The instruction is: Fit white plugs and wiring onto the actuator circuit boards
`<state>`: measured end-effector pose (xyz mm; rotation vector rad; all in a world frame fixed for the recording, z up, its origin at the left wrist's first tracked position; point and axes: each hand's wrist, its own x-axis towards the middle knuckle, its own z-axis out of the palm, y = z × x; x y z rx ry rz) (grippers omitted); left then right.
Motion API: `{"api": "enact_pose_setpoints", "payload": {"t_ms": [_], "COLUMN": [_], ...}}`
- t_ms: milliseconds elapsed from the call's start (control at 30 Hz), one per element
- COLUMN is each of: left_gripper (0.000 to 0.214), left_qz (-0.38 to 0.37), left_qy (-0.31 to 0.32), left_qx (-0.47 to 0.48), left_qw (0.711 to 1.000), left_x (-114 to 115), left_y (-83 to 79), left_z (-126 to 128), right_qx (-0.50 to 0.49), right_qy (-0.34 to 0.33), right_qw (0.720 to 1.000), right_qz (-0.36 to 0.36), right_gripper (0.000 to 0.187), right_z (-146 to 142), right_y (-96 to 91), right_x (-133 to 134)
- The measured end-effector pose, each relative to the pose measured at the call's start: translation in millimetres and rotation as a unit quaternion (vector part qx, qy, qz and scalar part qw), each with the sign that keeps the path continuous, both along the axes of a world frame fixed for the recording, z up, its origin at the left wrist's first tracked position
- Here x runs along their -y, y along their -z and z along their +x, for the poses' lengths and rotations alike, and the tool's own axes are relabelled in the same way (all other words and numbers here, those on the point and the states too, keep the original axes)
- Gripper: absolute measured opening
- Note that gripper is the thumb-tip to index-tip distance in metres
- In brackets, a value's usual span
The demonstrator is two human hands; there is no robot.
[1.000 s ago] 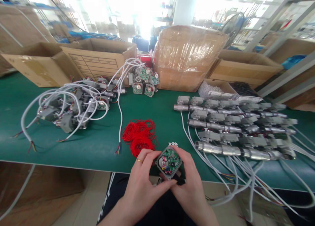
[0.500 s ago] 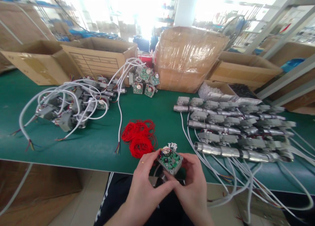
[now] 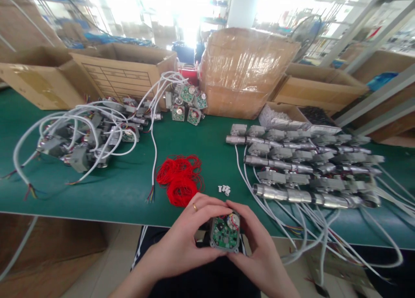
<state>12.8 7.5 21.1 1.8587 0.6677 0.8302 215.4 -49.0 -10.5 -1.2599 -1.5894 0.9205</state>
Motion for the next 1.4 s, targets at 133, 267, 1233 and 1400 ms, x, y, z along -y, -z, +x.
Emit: {"api": "enact_pose_setpoints", "payload": {"t_ms": [133,267,1233,1400], "left_gripper": [0.072,0.078,0.073,0.067], "left_qz": [0.022,0.016,-0.068,-0.051], "left_qy": [-0.02,-0.047,-0.095,-0.113], "left_qx": [0.002,0.004,0.034,0.02], "left_qw": [1.0,0.999,0.993,0.992], "left_x": [2.8,5.2,9.4,11.2], "left_y": [2.2,4.0,24.5,18.6], "left_z": [2.6,4.3,12.2,16.0], "right_qx": [-0.005,0.028,0.263,0.025], "right_qy": [0.01,-0.035,-0.01,0.095], "right_qw": [1.0,0.999,0.953,0.988], "right_qz": [-0.014,-0.028,0.147,0.12], "right_gripper": [0.083,0.087,0.017,0.013], "right_z": [-0.6,12.9,38.2,34.1], "right_y": [3.8,-5.5,-32.1,-46.7], "right_x": [1.9,-3.0,-61.5,-28.0]}}
